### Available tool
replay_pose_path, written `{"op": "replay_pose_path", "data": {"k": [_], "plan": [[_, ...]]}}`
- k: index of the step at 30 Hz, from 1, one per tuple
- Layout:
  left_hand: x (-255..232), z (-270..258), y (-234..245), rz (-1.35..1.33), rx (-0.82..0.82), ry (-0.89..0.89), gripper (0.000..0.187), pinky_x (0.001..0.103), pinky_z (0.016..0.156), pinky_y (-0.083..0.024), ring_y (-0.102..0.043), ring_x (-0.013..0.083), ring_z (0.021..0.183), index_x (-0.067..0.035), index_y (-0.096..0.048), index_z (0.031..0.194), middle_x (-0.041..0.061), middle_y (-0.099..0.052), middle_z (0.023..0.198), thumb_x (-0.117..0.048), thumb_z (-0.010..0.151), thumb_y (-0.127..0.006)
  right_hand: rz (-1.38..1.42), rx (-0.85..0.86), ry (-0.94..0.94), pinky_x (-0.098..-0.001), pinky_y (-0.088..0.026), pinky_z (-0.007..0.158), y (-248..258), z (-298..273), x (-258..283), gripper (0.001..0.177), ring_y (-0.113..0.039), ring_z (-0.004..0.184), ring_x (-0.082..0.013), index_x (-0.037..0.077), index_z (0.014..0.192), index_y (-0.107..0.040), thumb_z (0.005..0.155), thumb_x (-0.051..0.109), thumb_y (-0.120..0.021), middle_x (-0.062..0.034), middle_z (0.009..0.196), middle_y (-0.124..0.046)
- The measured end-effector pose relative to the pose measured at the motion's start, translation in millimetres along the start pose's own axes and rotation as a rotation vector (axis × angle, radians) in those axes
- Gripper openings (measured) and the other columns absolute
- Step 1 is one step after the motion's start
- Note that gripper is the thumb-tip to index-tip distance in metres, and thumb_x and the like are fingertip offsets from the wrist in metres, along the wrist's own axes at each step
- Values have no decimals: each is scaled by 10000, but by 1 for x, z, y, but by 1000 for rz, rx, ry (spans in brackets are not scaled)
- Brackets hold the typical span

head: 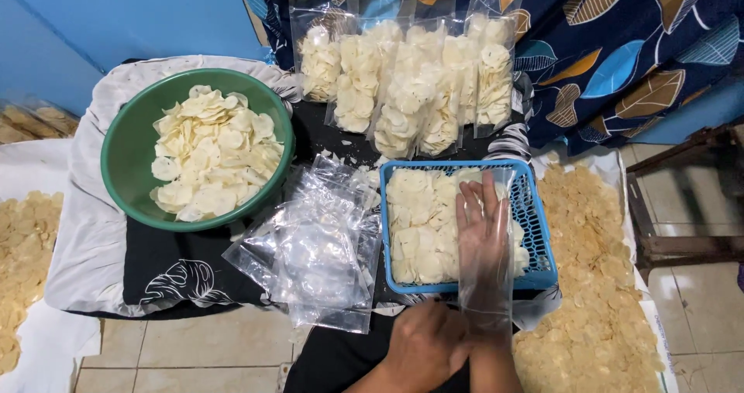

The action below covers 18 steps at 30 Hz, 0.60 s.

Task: Packing chips from a basket into small plastic bags

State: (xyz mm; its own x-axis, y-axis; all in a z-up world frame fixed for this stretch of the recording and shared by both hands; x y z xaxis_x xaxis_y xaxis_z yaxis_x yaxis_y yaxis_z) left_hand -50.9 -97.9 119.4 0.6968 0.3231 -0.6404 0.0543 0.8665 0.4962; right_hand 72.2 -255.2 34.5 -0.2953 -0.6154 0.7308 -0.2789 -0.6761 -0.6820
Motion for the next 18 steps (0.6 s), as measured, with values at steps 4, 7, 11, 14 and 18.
{"op": "replay_pose_path", "data": {"k": [4, 7, 11, 14, 18], "plan": [[28, -2, -15, 66, -60, 248, 118, 400, 458, -417, -512, 297, 516, -63, -596, 776, 105, -548, 716, -81, 765, -712, 133, -22, -127, -378, -327, 1230, -26, -7, 15, 743, -381, 1526, -295, -35, 1561, -352, 1035, 490, -347, -184, 1629, -399], [42, -25, -56, 205, 94, 306, 135, 475, 436, -414, -543, 341, 549, -118, -594, 751, 96, -566, 701, -191, 859, -628, -15, 101, 48, -357, -240, 1297, -75, -23, 58, 590, -277, 1568, -260, -59, 1565, -265, 1103, 308, -252, -214, 1677, -277], [14, -24, -49, 329, 125, 132, 80, 405, 429, -398, -520, 271, 571, -105, -617, 813, 86, -569, 735, -151, 879, -626, 14, 76, 62, -405, -272, 1296, -55, -21, 56, 526, -303, 1564, -324, 7, 1572, -286, 1096, 230, -290, -243, 1664, -304], [12, -27, -44, 300, 219, 52, 144, 369, 446, -399, -514, 257, 582, -44, -643, 819, 116, -580, 745, -147, 917, -618, -340, 171, 156, -441, -268, 1295, -103, -48, 72, 586, -295, 1575, -350, -12, 1575, -166, 1086, 285, -295, -250, 1674, -251], [27, -43, -35, 220, 525, 129, 385, 408, 654, -472, -594, 317, 719, -2, -650, 1039, 152, -628, 903, -373, 954, -702, -1133, 323, 18, -413, -268, 1243, -109, -43, 41, 612, -341, 1538, -281, 32, 1555, -352, 1002, 288, -398, -150, 1666, -343]]}}
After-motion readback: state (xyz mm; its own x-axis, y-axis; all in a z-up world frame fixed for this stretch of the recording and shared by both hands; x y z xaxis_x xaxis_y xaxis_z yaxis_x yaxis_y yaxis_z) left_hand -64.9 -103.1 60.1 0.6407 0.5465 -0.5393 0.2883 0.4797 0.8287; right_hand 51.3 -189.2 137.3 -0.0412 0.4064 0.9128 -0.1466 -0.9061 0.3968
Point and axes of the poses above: each hand's wrist, its own z-axis towards the middle knuckle, its own y-axis out of the back of the hand, x = y × z, the point moved 9 cm from there along z, towards the middle knuckle
